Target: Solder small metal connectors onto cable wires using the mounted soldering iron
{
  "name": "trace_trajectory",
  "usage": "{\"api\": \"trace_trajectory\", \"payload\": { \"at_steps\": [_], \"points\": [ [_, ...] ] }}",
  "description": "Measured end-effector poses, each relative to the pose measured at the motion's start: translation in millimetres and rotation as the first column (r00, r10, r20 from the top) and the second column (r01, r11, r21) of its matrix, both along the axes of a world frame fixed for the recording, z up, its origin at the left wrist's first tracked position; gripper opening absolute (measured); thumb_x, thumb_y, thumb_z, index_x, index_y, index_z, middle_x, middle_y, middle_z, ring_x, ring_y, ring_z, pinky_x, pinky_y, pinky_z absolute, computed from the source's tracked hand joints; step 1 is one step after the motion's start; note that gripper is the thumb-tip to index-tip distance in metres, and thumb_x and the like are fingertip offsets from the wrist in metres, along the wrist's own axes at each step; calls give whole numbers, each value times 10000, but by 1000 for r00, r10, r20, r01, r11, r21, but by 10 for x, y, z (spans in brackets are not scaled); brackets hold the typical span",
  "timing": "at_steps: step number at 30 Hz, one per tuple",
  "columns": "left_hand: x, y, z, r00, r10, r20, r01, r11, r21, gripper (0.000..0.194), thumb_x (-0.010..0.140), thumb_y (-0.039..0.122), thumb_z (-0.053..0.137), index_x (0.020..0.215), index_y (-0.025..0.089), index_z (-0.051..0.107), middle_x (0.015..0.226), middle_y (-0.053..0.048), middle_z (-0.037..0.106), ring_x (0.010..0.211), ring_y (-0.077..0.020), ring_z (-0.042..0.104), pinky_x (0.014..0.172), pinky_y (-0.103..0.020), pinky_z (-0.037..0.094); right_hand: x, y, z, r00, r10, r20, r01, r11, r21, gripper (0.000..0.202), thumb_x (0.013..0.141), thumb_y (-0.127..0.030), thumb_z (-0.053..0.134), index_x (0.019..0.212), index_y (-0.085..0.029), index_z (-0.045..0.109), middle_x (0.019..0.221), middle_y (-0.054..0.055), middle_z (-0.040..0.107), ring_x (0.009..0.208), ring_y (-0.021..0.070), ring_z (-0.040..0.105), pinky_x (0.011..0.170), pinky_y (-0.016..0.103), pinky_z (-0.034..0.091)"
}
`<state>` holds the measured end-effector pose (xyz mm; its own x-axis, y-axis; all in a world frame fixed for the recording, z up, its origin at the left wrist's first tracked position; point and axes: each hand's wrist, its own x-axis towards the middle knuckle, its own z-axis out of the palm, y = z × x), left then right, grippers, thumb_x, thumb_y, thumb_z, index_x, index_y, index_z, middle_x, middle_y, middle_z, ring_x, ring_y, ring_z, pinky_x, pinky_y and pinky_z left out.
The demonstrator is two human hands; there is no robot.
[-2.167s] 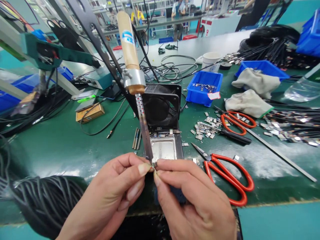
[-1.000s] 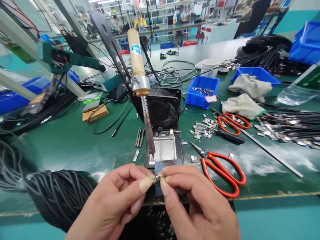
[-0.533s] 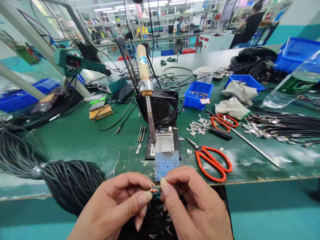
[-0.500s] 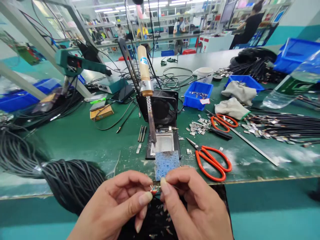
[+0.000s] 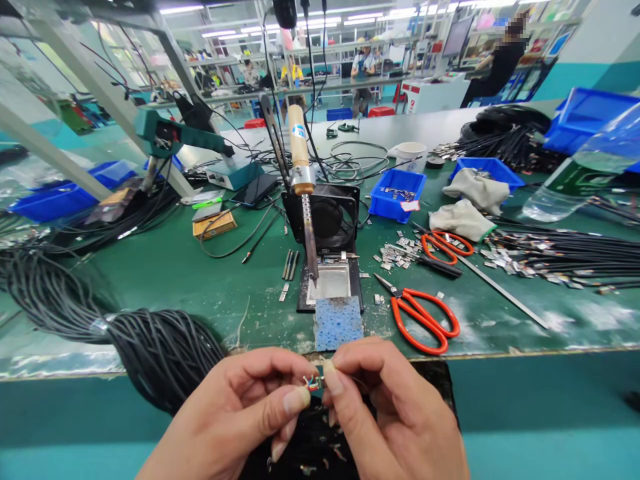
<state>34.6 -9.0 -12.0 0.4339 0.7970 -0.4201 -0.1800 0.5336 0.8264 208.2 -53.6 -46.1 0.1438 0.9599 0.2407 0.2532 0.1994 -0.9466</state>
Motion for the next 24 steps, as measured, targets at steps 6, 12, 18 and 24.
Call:
{"api": "trace_trajectory", "payload": {
  "at_steps": [6,12,18,24],
  "points": [
    [-14,-27,0,1000,9,-5,-8,1000,7,182,804,252,865,924,132,796,646,5,663,531,-59,514,507,-136,452,-11,6,37,1000,5,-12,-5,1000,10,81,961,-231,648,966,-312,641,839,-72,710,652,64,725,647,93,594],
    [-37,-18,-1,999,-28,33,28,1000,-1,167,826,239,851,945,130,807,747,-38,740,578,-58,541,539,-129,458,-46,17,48,995,5,-103,-6,1000,-13,64,941,-238,672,934,-302,668,796,-55,713,596,85,706,588,123,594],
    [-32,-27,-20,999,-20,29,20,1000,-5,176,821,238,853,928,116,784,691,-17,696,537,-56,534,507,-134,463,-119,1,56,978,-75,-194,61,995,-77,47,919,-301,698,878,-281,683,740,-41,691,574,100,673,549,148,571],
    [-61,-25,-32,999,-43,23,43,999,-4,205,825,257,849,920,98,762,659,-13,674,510,-54,536,494,-136,466,-123,-9,60,978,-74,-196,60,995,-79,55,920,-304,699,872,-281,684,741,-44,694,575,96,670,554,146,571]
  ]
}}
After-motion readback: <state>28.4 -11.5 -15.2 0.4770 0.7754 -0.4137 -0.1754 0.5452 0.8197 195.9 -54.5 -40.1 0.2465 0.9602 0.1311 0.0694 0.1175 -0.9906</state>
